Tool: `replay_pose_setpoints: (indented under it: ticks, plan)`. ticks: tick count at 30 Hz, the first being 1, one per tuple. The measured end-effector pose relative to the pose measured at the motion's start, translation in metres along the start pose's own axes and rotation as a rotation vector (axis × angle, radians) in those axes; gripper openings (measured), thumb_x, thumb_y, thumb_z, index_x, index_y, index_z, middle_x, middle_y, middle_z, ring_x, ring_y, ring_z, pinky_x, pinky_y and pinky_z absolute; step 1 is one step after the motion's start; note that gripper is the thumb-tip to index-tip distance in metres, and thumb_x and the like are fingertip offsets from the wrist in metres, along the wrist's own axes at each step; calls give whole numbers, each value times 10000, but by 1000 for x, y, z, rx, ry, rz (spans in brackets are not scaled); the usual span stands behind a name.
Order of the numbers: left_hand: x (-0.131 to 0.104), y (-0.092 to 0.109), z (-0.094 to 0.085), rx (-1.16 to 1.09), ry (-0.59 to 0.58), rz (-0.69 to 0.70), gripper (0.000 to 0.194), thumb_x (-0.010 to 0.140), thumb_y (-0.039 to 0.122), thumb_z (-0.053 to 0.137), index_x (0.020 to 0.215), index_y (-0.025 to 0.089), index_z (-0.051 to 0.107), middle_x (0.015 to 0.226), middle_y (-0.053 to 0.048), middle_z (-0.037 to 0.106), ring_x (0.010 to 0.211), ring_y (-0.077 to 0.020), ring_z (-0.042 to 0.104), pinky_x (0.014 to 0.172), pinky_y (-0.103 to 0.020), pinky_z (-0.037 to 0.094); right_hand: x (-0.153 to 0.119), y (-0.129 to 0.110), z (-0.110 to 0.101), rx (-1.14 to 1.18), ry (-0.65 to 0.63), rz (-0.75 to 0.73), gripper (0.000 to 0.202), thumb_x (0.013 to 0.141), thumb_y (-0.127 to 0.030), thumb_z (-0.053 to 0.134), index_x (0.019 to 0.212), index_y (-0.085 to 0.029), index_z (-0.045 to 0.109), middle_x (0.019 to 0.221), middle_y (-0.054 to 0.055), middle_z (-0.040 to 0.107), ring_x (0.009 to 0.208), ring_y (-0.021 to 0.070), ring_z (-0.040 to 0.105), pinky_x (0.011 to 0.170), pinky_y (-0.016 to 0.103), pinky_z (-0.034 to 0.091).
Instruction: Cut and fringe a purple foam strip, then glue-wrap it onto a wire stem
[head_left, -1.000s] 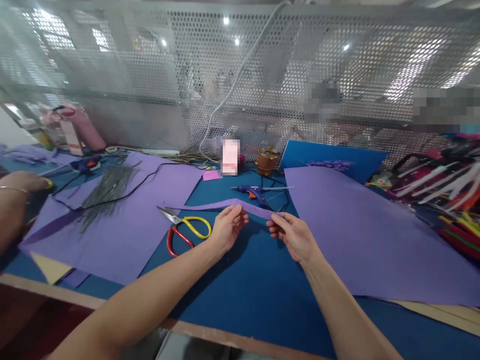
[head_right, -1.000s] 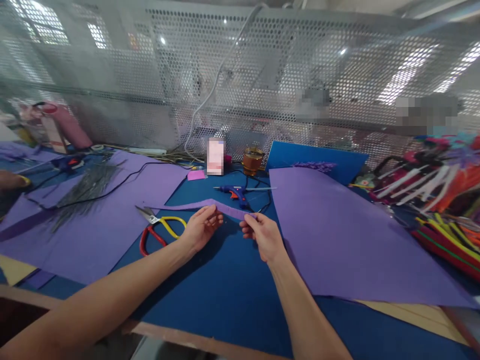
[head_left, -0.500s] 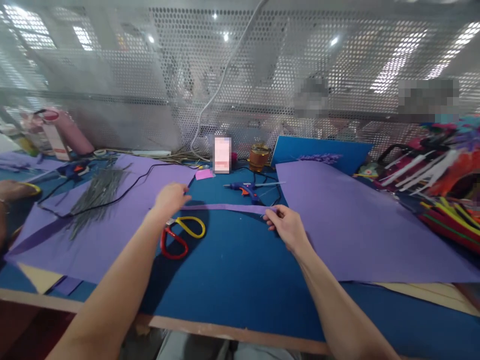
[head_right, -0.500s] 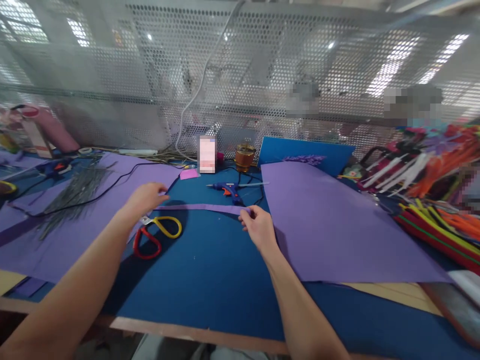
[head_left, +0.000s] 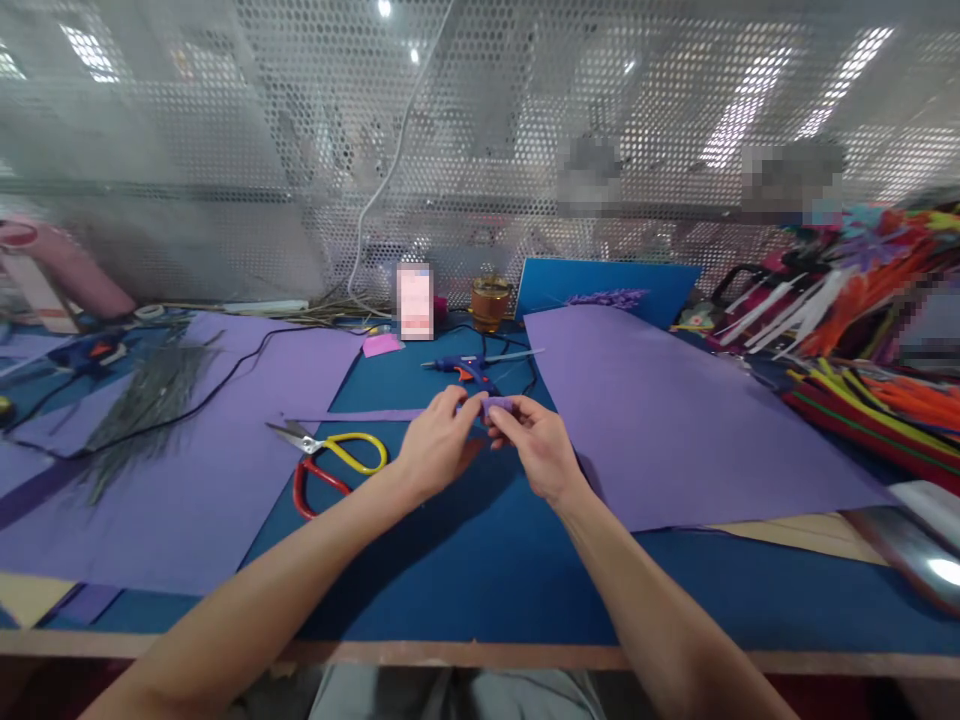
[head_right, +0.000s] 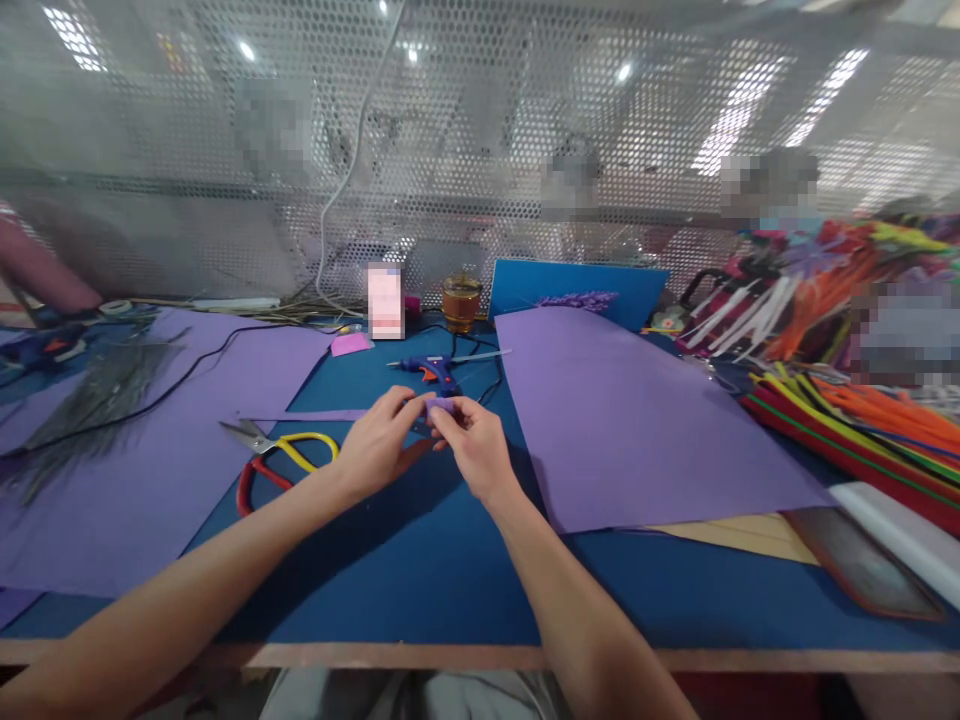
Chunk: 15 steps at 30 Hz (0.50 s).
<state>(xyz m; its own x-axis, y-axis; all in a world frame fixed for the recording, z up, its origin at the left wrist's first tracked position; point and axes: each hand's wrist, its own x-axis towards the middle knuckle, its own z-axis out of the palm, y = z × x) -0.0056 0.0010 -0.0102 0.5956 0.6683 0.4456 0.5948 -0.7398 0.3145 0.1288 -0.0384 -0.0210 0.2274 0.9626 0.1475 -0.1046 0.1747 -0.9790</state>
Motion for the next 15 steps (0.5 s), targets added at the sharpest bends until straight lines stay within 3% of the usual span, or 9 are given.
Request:
replay_pose_setpoints:
  ticks: [2, 4, 7, 11, 13, 15]
  plan:
    - [4, 5, 12, -53, 13, -37, 237, 725, 132, 502, 949, 162, 575, 928, -91, 551, 824, -186, 546, 713, -311, 453, -1, 0, -1, 19, -13, -18, 235, 681, -361, 634, 794, -155, 615, 691, 16, 626, 610, 119, 570, 513, 231, 472]
    - [9, 0, 11, -189, 47, -83, 146, 764, 151, 457, 792, 164, 599, 818, -54, 560, 716, -147, 537, 670, -283, 451, 0, 0, -3, 23, -27, -42, 277, 697, -406, 619, 822, -158, 611, 713, 23, 631, 621, 120, 570, 523, 234, 472]
    - [20, -10, -10, -605, 119, -300, 172, 777, 258, 492, 786, 150, 625, 653, -13, 561, 605, -119, 519, 600, -244, 442, 2, 1, -5, -21, -48, -75, 352, 737, -475, 556, 891, -161, 595, 793, 53, 643, 679, 138, 583, 582, 264, 479]
    - [29, -1, -45, -1332, 66, -545, 306, 817, 345, 448, 894, 116, 636, 652, -28, 604, 525, -89, 531, 515, -211, 452, 1, 0, 0, -54, -214, -184, 472, 708, -487, 590, 1065, -183, 539, 1087, 90, 599, 1006, 188, 545, 869, 338, 410]
    - [31, 7, -55, -1492, 31, -579, 297, 822, 331, 447, 879, 111, 639, 663, -37, 620, 530, -92, 555, 494, -203, 462, -3, -4, 4, -35, -349, -209, 522, 681, -508, 608, 1090, -193, 533, 1151, 82, 572, 1088, 199, 498, 929, 349, 360]
    - [33, 12, -61, -1562, 21, -589, 291, 837, 309, 424, 861, 112, 637, 653, -37, 624, 530, -98, 570, 469, -197, 465, -7, -8, 5, -27, -483, -136, 500, 676, -535, 598, 1019, -173, 575, 1035, 82, 631, 1011, 202, 547, 888, 350, 389]
